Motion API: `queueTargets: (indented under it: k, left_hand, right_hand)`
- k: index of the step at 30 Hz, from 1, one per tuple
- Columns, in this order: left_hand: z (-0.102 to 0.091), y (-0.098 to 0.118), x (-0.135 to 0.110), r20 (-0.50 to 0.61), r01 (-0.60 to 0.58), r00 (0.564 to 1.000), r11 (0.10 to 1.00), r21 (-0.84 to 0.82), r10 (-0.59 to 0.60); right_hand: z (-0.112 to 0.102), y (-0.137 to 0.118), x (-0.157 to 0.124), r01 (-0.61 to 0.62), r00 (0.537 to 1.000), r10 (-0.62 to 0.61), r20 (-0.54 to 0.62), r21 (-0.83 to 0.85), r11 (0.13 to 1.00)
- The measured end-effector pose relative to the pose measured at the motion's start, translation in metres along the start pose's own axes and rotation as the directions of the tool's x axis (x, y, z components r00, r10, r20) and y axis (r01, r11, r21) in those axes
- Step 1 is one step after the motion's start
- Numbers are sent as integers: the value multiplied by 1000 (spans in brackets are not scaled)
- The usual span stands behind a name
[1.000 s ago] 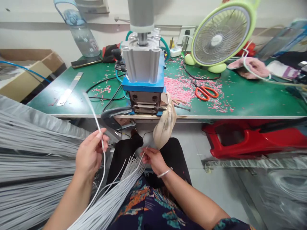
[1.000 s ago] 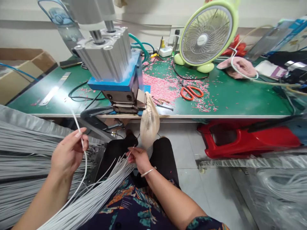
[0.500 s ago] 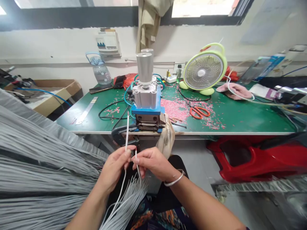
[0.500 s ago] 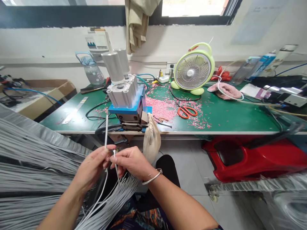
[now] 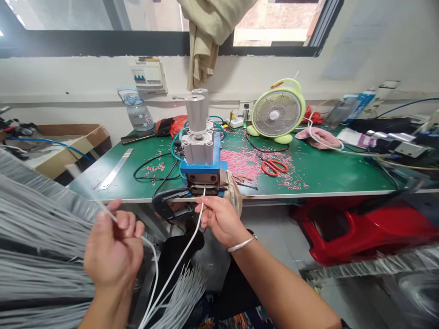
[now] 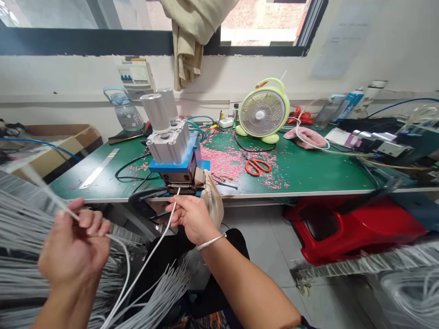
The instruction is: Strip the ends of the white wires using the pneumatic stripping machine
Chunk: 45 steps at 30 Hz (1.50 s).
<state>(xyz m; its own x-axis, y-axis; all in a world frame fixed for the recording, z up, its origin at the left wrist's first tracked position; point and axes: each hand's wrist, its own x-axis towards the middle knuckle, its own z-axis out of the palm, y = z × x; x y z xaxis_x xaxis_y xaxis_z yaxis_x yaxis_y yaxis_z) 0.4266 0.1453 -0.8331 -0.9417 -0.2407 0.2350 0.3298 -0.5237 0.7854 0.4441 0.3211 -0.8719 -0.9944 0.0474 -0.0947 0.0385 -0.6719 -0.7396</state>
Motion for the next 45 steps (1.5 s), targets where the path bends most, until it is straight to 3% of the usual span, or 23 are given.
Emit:
queueTargets:
  k: [3,9,12,16,18,21,25,28,33,39,45]
  left_hand:
    - [7,8,3,-40,-35,999,998,-59,33]
    - [21,10,8,10,93,996,992,-83,-93]
    - [18,3,9,19,158,987,985,-72,-157]
    - [0,-13,6,72,310,946,948,80,-315]
    - [-11,-21,0,116,408,891,886,220,-439]
    - [-21,-30,-11,216,501,750,749,433,-626]
    - [-19,-34,-27,365,462,541,630,625,-758]
    - [-14,-35,-32,418,385,464,603,699,-781]
    - [-7,-35,-35,420,342,466,596,727,-779]
    - [-7,-36,-37,342,374,512,563,737,-788]
    - [-12,-39,-36,327,402,545,583,706,-772]
  right_hand:
    - [1,-1,9,-8,998,13,-55,94,995]
    - [4,-6,17,-22,992,43,-118,174,985]
    - [-1,-5,15,30,995,-19,-100,113,993]
    - [-10,2,6,136,991,-134,24,-80,988]
    - [-13,5,0,147,987,-134,91,-160,976]
    - [-14,6,-8,152,985,-131,113,-208,966]
    - [-9,9,-12,51,988,-22,153,-186,981]
    - [-5,13,-12,-10,977,59,206,-231,973]
    - [-1,10,-10,27,995,-10,103,-163,986]
    - [1,7,-13,39,991,-6,132,-245,969]
    - [2,5,-5,38,994,-23,108,-142,989]
